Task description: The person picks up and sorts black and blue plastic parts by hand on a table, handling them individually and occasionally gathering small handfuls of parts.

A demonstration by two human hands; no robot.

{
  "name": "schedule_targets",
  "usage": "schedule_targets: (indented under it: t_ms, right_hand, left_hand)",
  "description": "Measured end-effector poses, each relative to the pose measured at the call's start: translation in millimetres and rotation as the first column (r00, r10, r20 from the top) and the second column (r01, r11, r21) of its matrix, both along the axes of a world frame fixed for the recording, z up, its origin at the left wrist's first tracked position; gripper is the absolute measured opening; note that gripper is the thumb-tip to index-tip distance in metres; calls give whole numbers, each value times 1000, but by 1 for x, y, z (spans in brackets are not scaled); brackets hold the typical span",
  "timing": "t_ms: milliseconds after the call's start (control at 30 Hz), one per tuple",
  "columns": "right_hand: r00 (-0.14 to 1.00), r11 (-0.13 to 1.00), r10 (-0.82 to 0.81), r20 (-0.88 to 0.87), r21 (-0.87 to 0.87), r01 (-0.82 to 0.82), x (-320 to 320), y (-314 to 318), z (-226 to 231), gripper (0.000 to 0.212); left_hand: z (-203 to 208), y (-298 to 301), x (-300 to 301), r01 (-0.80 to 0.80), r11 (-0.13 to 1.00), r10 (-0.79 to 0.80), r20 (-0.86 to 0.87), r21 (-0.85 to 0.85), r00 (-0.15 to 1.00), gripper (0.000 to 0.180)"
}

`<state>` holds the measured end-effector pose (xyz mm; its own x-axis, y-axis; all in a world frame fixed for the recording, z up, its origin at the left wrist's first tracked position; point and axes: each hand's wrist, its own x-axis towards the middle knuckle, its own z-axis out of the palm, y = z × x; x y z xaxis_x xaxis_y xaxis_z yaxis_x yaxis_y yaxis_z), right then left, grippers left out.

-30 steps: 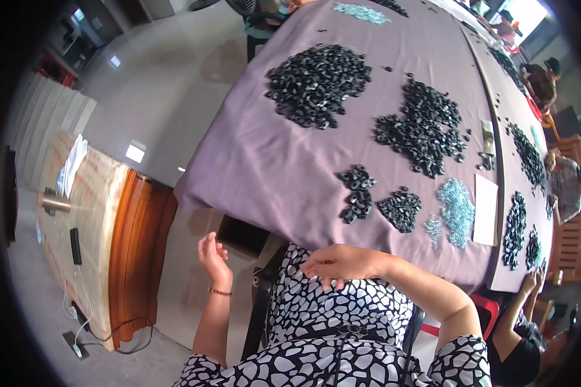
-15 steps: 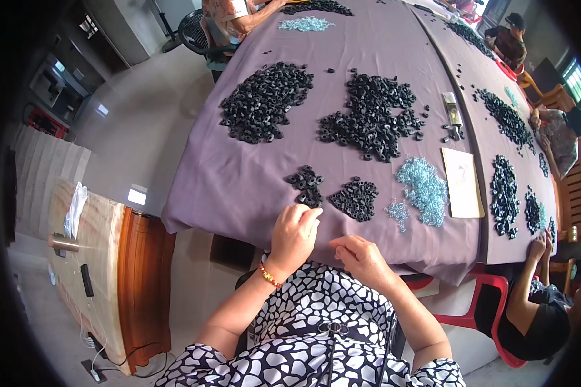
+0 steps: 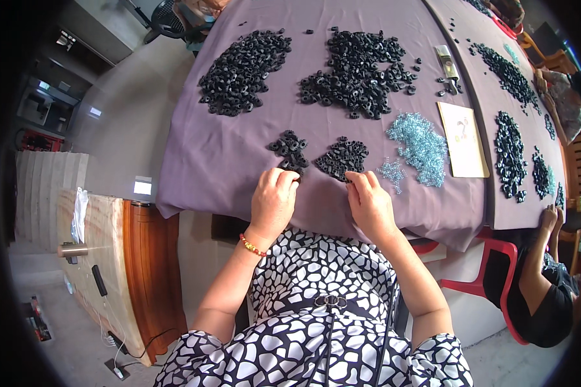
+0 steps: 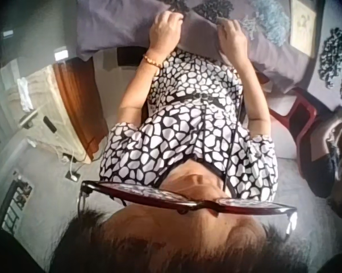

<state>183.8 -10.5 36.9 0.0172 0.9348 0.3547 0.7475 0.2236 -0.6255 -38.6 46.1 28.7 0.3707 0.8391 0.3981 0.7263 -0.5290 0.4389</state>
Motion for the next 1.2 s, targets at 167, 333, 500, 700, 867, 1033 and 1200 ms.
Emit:
schedule_targets:
  t_ms: [167,333,500,700,867,1033,1200]
  right_hand:
    - [1000,1000,2,13,11,-2,-2,-2,-12,20]
    - [994,994,-102,35,28,101,-3,-3,-14,21]
    - [965,994,-98,243,69,84,-4,6,-10,22]
    - [962,996,-93,256,39,86,-4,11,-13,19]
    - [959,999,-34,283,8,33,1,5,-15,17]
    - [993,994,-94,72,60,90,4,4,-11,15]
    - [983,979,-145,-110,127,159,5,0,-11,20]
  left_hand:
    - [0,-3,-3,26,998,-26,4,51,1000,18]
    - [-2,-7,-1,-56,998,56,8,10,998,18]
    - [0,-4,0,-69,997,68,-46,-19,997,18]
    - [3,-3,1,-83,997,83,-39,0,996,18]
    - [-2,-2,0,-50,998,51,-18,38,999,18]
    - [0,-2,2,-66,992,69,-26,105,997,18]
    - [-8,-3,3,-85,994,84,16,72,996,19]
